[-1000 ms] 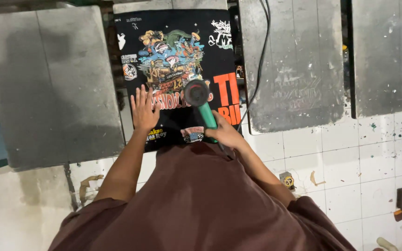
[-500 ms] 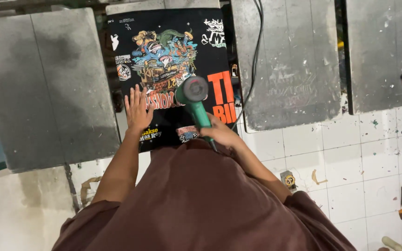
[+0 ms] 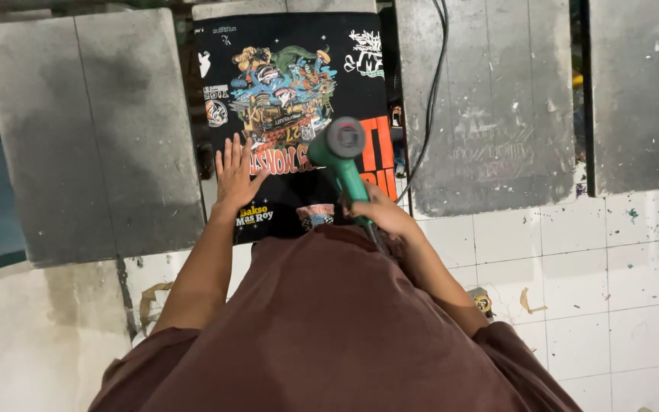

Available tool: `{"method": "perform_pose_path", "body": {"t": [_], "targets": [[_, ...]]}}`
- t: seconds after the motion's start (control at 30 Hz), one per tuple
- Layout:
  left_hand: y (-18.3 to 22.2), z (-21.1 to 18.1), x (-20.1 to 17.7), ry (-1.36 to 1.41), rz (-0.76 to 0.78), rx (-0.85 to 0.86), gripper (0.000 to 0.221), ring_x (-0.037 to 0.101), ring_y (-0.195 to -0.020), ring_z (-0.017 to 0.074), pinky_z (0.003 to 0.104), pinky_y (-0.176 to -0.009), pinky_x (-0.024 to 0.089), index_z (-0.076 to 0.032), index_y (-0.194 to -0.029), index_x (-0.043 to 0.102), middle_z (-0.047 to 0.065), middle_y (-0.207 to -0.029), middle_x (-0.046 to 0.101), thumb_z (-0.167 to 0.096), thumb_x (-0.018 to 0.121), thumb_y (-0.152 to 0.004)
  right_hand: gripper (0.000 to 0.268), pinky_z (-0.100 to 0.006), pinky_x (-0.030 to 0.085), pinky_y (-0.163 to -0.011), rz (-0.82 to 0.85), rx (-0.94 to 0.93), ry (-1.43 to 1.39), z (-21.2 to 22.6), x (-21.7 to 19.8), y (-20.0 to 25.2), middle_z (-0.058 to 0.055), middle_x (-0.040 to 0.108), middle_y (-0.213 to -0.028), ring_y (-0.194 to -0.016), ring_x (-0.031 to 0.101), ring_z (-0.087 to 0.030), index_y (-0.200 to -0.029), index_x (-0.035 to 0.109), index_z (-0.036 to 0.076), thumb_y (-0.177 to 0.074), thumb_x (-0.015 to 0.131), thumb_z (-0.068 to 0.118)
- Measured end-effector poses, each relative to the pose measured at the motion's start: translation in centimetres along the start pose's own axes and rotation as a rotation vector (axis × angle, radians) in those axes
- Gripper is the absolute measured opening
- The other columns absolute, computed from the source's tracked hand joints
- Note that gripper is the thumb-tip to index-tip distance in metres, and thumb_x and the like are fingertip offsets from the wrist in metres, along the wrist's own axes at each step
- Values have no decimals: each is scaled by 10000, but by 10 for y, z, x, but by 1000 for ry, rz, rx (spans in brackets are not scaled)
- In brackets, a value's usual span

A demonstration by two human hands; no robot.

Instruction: Positioning a printed garment on a platen and drying it with a heat gun

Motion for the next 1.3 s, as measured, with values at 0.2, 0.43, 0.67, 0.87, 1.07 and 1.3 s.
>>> {"method": "perform_pose_path", "body": {"t": [0.2,0.43,0.67,0.87,1.07,1.3], "targets": [[-1,1,8,-32,-25,-26,677,105,-1584,360,587,-1257,60,-157,-1647,225,160,-1721,114,-427,449,-1067,955,-488,430,-1016,-45,18,32,-27,-14,2,-257,560,-1231,-1247,532,-405,-1520,409,-25,-672,762,236],[-4,0,8,-48,-62,-23,650,122,-1579,368,589,-1256,59,-149,-1643,241,169,-1716,131,-377,451,-1071,790,-425,455,-870,-75,-18,37,-49,-26,-16,-194,568,-1044,-1051,579,-346,-1388,544,-13,-658,747,212],[-8,-7,25,-71,-80,105,647,235,-1536,414,633,-1228,127,-81,-1578,372,204,-1634,300,-344,525,-1007,491,-356,401,-707,-162,-126,-268,-45,-33,-35,-132,609,-872,-830,555,-262,-1093,640,15,-621,727,118],[-12,-35,26,-57,-61,209,740,254,-1533,417,604,-1244,168,-86,-1577,364,206,-1636,308,-500,523,-985,435,-363,424,-685,-132,-171,-396,-15,-30,-46,-132,622,-850,-792,567,-255,-1061,638,3,-640,712,86],[-41,-34,26,-100,20,186,765,171,-1575,358,573,-1266,128,-200,-1631,282,142,-1711,173,-533,509,-982,406,-351,441,-664,-73,-243,-340,-6,-43,-84,-128,634,-845,-786,586,-241,-1036,642,10,-645,711,95],[-73,-24,32,-183,-64,278,834,185,-1573,341,574,-1247,183,-255,-1624,302,120,-1712,180,-665,483,-920,380,-366,387,-691,-106,-275,-298,36,-46,-103,-102,606,-824,-780,545,-242,-1002,621,37,-633,711,43]]}}
Point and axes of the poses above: each hand's wrist, its own y-axis away from the middle knuckle, its own x-axis out of the palm, z = x × y, the point moved 6 cm from there along -y, towards the middle knuckle
